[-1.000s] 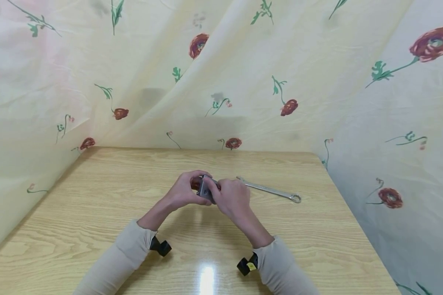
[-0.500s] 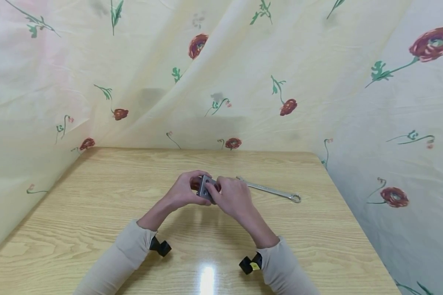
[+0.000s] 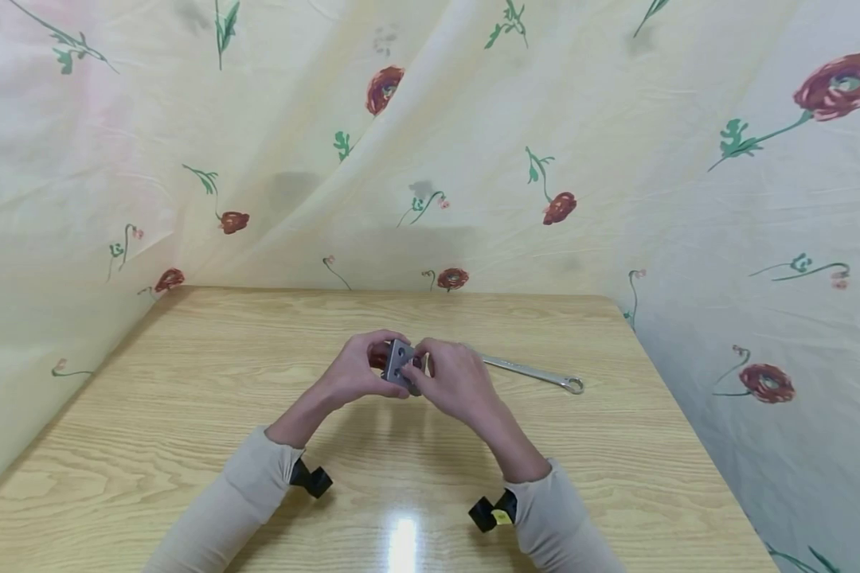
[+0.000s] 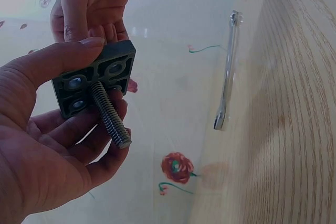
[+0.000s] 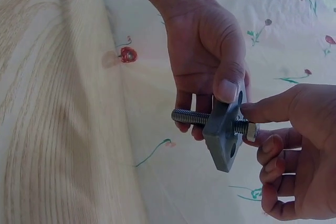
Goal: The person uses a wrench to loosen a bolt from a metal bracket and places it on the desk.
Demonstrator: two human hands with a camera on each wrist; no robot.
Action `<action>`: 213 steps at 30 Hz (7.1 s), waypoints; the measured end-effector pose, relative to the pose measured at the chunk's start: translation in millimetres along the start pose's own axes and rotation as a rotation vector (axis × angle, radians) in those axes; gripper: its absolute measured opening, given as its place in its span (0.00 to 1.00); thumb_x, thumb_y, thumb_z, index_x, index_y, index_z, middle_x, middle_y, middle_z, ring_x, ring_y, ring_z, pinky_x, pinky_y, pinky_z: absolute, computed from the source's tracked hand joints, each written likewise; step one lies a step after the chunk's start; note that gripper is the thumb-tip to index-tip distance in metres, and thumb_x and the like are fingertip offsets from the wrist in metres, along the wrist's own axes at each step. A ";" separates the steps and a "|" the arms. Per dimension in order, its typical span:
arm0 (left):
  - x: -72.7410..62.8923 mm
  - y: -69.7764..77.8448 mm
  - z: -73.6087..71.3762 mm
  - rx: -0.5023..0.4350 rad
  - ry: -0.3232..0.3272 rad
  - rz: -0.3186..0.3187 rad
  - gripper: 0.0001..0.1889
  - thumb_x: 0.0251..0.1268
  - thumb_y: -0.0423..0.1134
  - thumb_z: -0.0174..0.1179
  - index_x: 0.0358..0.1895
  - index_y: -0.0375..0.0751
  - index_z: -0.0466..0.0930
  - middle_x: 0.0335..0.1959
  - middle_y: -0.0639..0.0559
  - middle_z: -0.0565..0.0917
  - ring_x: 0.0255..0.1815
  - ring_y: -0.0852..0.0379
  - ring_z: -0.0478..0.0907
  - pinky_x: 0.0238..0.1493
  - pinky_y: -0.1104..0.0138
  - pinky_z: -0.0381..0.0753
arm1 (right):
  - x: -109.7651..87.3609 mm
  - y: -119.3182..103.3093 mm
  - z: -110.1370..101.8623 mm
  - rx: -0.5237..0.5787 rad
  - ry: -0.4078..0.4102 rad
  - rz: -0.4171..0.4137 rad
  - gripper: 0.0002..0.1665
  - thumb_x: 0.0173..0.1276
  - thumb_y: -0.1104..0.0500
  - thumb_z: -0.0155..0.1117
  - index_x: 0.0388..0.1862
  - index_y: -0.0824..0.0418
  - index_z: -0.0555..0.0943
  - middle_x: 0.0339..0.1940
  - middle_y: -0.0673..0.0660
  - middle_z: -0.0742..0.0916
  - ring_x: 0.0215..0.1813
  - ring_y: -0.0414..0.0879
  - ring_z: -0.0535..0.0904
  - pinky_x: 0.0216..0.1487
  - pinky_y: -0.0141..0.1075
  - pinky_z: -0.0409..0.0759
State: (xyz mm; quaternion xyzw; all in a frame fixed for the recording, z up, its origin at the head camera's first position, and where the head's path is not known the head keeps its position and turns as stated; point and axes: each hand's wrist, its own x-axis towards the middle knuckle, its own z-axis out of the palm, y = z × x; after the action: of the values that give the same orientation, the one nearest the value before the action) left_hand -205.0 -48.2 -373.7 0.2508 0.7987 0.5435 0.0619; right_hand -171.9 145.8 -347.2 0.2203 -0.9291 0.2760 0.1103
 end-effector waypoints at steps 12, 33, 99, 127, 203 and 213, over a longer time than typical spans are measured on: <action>-0.6 -0.6 0.4 -0.001 -0.005 0.007 0.31 0.42 0.32 0.79 0.56 0.42 0.80 0.43 0.43 0.86 0.38 0.59 0.81 0.44 0.67 0.84 | 0.3 -0.8 -3.8 -0.004 -0.063 -0.046 0.13 0.62 0.64 0.71 0.46 0.60 0.84 0.18 0.47 0.73 0.20 0.37 0.62 0.24 0.28 0.59; -0.3 -1.3 0.9 0.001 0.008 -0.004 0.33 0.42 0.32 0.79 0.58 0.42 0.79 0.44 0.43 0.85 0.39 0.58 0.81 0.45 0.66 0.84 | 2.2 3.9 10.8 -0.088 0.011 0.198 0.34 0.75 0.34 0.50 0.16 0.55 0.75 0.14 0.50 0.74 0.17 0.43 0.67 0.20 0.33 0.60; 0.1 0.7 1.0 0.004 0.007 -0.001 0.32 0.42 0.32 0.79 0.56 0.42 0.80 0.44 0.43 0.85 0.38 0.58 0.81 0.42 0.68 0.84 | 1.8 5.3 14.4 -0.055 -0.037 0.239 0.39 0.77 0.34 0.46 0.07 0.51 0.66 0.08 0.46 0.67 0.13 0.41 0.62 0.16 0.31 0.56; 0.0 1.3 1.0 0.006 0.010 -0.006 0.33 0.42 0.32 0.79 0.58 0.40 0.79 0.43 0.42 0.86 0.39 0.58 0.81 0.44 0.67 0.83 | 0.2 0.2 4.3 -0.062 0.040 0.077 0.10 0.63 0.52 0.66 0.36 0.58 0.86 0.16 0.49 0.77 0.19 0.40 0.64 0.21 0.31 0.58; -0.1 3.4 2.6 0.004 -0.006 -0.008 0.32 0.41 0.31 0.79 0.56 0.41 0.79 0.41 0.42 0.85 0.38 0.58 0.81 0.43 0.66 0.84 | -1.7 2.1 -4.0 -0.073 -0.017 -0.138 0.15 0.58 0.71 0.65 0.43 0.59 0.85 0.15 0.46 0.72 0.19 0.35 0.61 0.23 0.27 0.58; -1.4 5.1 0.8 0.015 -0.005 -0.007 0.33 0.42 0.32 0.79 0.58 0.40 0.78 0.45 0.40 0.85 0.40 0.56 0.82 0.44 0.65 0.85 | -1.0 0.1 -7.4 -0.013 0.003 0.135 0.24 0.68 0.40 0.64 0.42 0.60 0.81 0.17 0.51 0.77 0.18 0.41 0.67 0.22 0.33 0.64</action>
State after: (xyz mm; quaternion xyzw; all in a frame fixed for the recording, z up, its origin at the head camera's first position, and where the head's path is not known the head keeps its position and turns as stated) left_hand -201.8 -46.7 -369.7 0.2501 0.8035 0.5365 0.0638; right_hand -170.4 150.4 -341.5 0.1562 -0.9434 0.2770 0.0942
